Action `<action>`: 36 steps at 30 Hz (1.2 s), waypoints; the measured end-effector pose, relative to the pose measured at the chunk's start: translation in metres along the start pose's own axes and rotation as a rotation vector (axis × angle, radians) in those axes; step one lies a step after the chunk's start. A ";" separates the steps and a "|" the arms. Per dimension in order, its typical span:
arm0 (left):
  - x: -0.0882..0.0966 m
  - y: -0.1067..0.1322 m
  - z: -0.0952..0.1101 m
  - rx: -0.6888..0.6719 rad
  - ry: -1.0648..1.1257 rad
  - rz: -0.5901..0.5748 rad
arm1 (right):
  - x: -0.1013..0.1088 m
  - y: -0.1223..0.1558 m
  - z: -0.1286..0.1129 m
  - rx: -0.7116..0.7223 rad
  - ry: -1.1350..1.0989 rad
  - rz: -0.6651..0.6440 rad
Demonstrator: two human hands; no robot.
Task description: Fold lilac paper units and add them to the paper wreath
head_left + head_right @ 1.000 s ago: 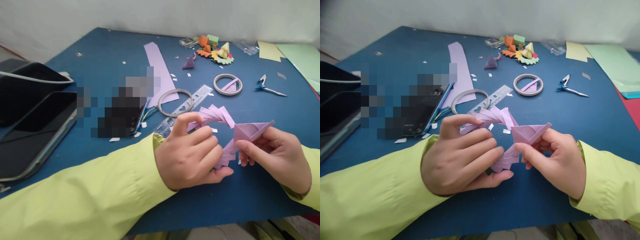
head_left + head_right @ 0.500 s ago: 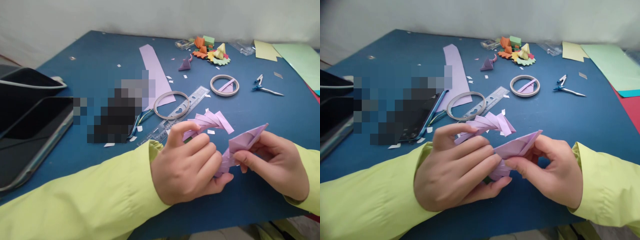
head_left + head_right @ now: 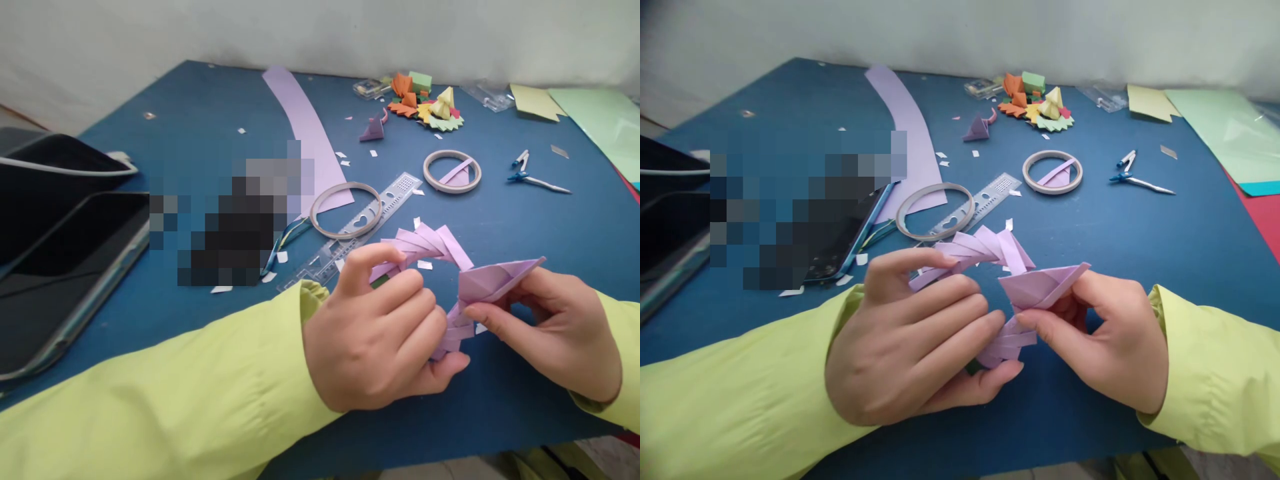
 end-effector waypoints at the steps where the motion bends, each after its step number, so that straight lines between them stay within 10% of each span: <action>1: 0.000 0.000 0.000 0.000 0.002 -0.004 | 0.000 0.000 -0.003 0.030 0.022 0.002; 36: -0.009 0.002 -0.003 0.043 0.078 -0.044 | -0.024 -0.004 0.004 0.004 -0.041 -0.248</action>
Point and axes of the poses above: each hand's wrist, its own y-axis away from the middle knuckle, its own x-axis out of the back of the hand, z = x × y, the point moved 10 cm from there along -y, towards the middle knuckle, and after that the axes turned 8 degrees about y, right-handed, at the moved point
